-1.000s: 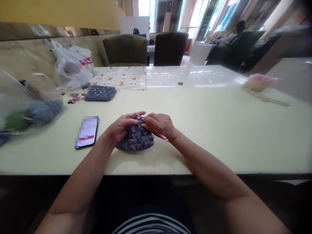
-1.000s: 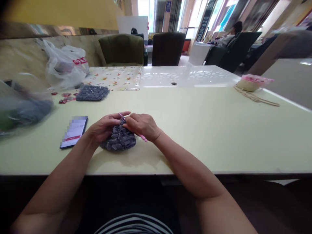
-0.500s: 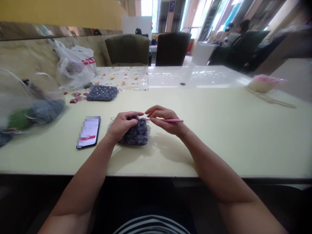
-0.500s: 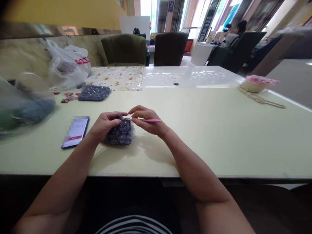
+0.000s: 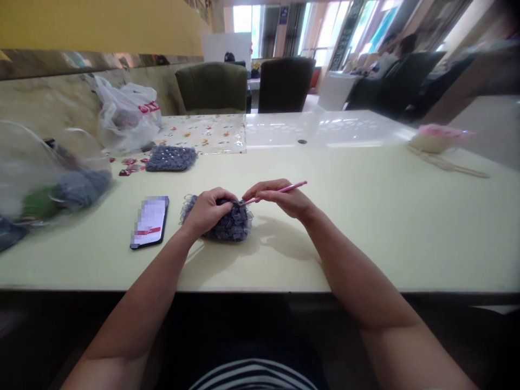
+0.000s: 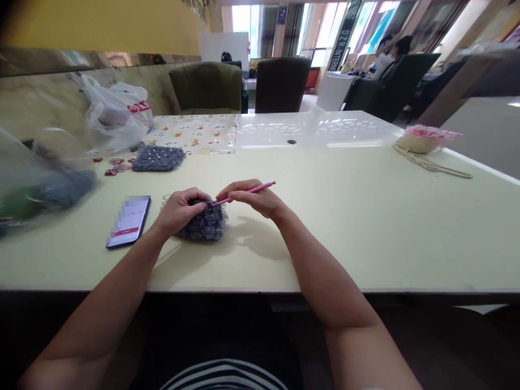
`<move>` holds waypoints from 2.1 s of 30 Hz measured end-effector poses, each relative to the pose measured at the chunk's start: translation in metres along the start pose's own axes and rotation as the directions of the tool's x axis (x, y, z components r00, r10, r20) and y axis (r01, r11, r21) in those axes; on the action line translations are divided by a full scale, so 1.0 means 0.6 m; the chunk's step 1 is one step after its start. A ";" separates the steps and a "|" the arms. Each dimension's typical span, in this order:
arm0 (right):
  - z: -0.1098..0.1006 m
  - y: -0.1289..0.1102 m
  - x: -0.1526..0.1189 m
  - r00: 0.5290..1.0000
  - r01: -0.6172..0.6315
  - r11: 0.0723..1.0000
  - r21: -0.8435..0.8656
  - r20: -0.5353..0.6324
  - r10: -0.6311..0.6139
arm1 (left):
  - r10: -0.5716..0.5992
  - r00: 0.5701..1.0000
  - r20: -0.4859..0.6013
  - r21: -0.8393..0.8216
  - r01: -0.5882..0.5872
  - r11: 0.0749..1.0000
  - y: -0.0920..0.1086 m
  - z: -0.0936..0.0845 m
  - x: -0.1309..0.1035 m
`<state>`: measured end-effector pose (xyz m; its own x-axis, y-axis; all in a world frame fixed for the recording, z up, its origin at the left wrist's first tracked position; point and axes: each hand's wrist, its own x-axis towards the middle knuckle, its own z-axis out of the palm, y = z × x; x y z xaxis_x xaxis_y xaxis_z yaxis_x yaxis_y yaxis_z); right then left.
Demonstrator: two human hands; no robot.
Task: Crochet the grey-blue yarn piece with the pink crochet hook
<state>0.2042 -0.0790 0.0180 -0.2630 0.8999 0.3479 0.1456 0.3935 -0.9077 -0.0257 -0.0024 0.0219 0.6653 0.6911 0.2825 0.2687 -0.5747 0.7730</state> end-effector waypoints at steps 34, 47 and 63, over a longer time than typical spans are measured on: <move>0.069 -0.015 0.005 0.985 0.095 0.969 -0.230 -0.117 -0.124 | -0.255 0.939 -0.230 -0.528 0.100 0.843 0.020 0.020 -0.047; 0.098 0.015 0.006 0.967 0.170 0.731 -0.661 -0.029 -0.252 | -0.145 0.930 -0.337 -0.214 0.074 0.974 0.013 0.044 -0.041; 0.115 0.016 -0.010 0.873 0.354 0.565 -0.745 0.046 -0.486 | -0.389 0.879 0.276 -0.842 0.416 0.343 0.030 0.000 -0.078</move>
<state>0.1413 -0.0934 -0.0089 -0.3446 0.5855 0.7338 0.6999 0.6811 -0.2148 -0.0518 -0.0450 0.0226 0.6728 0.7097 -0.2089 -0.2173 0.4595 0.8612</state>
